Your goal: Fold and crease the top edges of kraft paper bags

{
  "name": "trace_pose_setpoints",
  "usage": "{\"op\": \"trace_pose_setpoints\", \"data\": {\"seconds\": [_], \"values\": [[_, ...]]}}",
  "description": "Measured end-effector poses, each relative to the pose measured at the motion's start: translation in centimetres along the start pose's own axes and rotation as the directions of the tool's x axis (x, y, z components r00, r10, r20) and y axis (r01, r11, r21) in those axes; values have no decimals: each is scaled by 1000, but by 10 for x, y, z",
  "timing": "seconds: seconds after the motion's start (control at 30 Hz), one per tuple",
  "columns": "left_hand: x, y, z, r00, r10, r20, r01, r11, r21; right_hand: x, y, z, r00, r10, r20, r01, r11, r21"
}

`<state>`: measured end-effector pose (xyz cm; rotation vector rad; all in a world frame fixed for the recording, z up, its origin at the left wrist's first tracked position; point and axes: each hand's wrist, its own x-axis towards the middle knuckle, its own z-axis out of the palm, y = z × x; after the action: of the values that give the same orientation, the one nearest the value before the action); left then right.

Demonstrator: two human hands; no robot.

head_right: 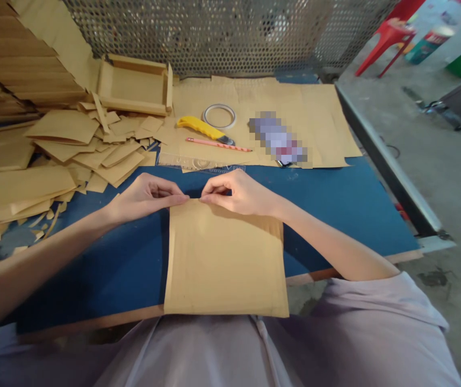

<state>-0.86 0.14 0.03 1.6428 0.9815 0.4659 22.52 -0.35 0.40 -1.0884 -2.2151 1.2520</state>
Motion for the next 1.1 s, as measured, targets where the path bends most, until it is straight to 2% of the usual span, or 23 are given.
{"op": "trace_pose_setpoints", "data": {"seconds": [0.2, 0.37, 0.53, 0.63, 0.73, 0.87, 1.0, 1.1], "values": [[-4, -6, -3, 999, -37, 15, 38, 997, -66, 0, 7, 0, 999, 31, 39, -33, 999, 36], [-4, -7, -5, 998, -49, 42, 53, 994, -100, 1, 9, -1, 999, 36, 19, -37, 998, 57], [-2, -4, -2, 1000, 23, -15, -21, 994, 107, 2, 7, 0, 999, 53, 1, -53, 996, 66], [-2, -6, 0, 999, 19, -30, -15, 991, 136, 0, 8, -2, 996, 90, 24, -92, 992, 87], [-5, -10, -4, 998, 9, -59, -2, 993, 115, -6, 13, -8, 988, 148, 34, -150, 985, 89], [-14, -14, -13, 996, -6, -95, 14, 996, 88, -18, 20, -21, 980, 195, -23, -194, 980, 38], [-24, -16, -19, 991, -45, -125, 55, 995, 80, -30, 27, -34, 974, 226, -28, -226, 974, 5], [-31, -16, -19, 990, -86, -110, 91, 995, 42, -37, 30, -40, 966, 256, -39, -256, 967, 7]]}}
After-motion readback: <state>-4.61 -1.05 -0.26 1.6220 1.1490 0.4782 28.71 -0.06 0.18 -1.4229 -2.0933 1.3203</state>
